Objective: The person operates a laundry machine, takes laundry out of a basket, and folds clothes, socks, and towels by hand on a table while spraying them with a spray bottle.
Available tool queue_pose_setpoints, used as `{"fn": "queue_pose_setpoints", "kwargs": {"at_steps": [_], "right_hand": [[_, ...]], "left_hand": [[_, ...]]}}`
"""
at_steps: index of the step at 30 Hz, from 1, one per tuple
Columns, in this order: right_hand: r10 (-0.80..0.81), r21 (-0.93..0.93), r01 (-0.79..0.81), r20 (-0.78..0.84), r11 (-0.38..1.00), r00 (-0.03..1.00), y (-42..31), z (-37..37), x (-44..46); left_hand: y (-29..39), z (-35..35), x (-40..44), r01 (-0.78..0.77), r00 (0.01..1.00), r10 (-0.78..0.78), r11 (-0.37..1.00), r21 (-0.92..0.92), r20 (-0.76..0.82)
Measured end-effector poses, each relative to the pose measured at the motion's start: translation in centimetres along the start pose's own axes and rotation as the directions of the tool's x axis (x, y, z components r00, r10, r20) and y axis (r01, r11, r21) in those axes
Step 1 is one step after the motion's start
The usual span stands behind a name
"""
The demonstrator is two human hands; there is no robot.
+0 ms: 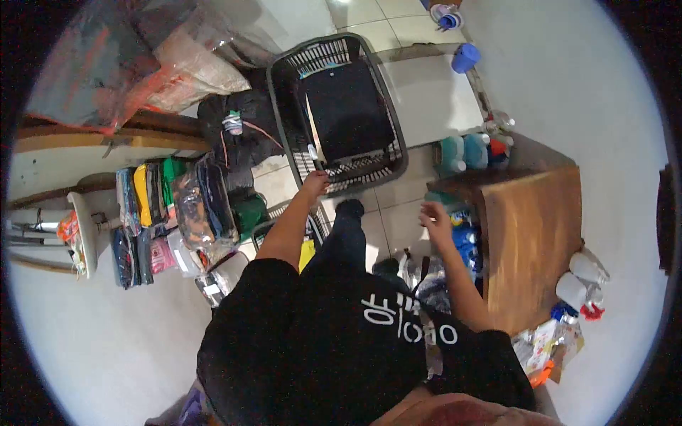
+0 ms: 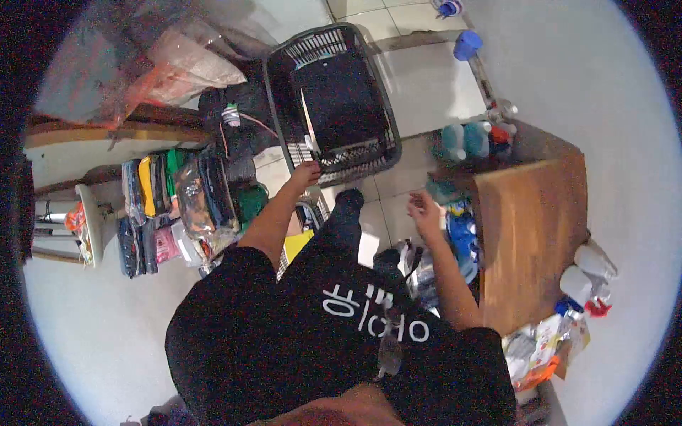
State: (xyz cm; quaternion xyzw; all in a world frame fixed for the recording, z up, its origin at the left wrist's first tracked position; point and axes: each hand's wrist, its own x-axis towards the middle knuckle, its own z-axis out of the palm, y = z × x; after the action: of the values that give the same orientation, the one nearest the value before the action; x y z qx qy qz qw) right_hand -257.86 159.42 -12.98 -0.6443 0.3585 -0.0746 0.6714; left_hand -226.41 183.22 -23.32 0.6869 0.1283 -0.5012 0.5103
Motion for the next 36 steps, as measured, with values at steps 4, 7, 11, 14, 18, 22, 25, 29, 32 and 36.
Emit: {"fn": "queue_pose_setpoints", "kwargs": {"at_steps": [4, 7, 11, 14, 18, 22, 25, 29, 32, 36], "right_hand": [[0.349, 0.359, -0.376, 0.141, 0.854, 0.926, 1.9, 8.5, 13.0], [0.515, 0.5, -0.506, 0.135, 0.702, 0.847, 5.9, 12.6, 20.4], [0.651, 0.659, -0.602, 0.218, 0.452, 0.727, 9.7, 15.8, 26.0], [0.627, 0.798, -0.522, 0.246, 0.303, 0.74, 9.9, 16.8, 26.5], [0.568, 0.822, -0.492, 0.268, 0.286, 0.778, 13.0, 17.8, 26.8], [0.544, 0.946, -0.296, 0.18, 0.133, 0.819, 12.1, 17.8, 26.6], [0.527, 0.951, -0.276, 0.165, 0.14, 0.834, 12.2, 18.0, 27.0], [0.446, 0.996, -0.083, 0.082, -0.018, 0.891, 16.2, 19.4, 27.5], [0.562, 0.995, -0.067, 0.101, -0.08, 0.821, 21.2, 20.4, 28.5], [0.444, 0.861, -0.033, 0.294, -0.507, 0.846, 21.0, 20.9, 31.1]], "left_hand": [[1.7, -1.5, 7.2, 0.058, 0.981, -0.05, 0.998, 0.039, -0.188], [4.7, -0.4, 8.9, 0.125, 0.966, -0.113, 0.991, 0.038, -0.233], [3.6, -0.9, 14.1, 0.017, 0.999, -0.022, 0.992, -0.126, -0.038], [4.0, -0.1, 14.6, 0.019, 0.998, -0.03, 0.985, -0.17, -0.061], [0.9, -2.2, 18.2, -0.023, 1.0, 0.028, 0.966, -0.258, 0.015], [0.8, -3.7, 18.5, 0.147, 0.989, -0.122, 0.9, -0.41, 0.086], [-1.0, -4.3, 21.3, 0.099, 0.995, -0.078, 0.9, -0.425, 0.066], [6.3, -2.7, 19.0, -0.075, 0.921, -0.051, 0.95, -0.304, -0.387], [9.9, -5.8, 24.5, -0.49, 0.643, 0.536, 0.837, 0.244, -0.547], [23.2, -7.2, 27.9, -0.516, 0.709, 0.607, 0.793, 0.323, -0.359]]}}
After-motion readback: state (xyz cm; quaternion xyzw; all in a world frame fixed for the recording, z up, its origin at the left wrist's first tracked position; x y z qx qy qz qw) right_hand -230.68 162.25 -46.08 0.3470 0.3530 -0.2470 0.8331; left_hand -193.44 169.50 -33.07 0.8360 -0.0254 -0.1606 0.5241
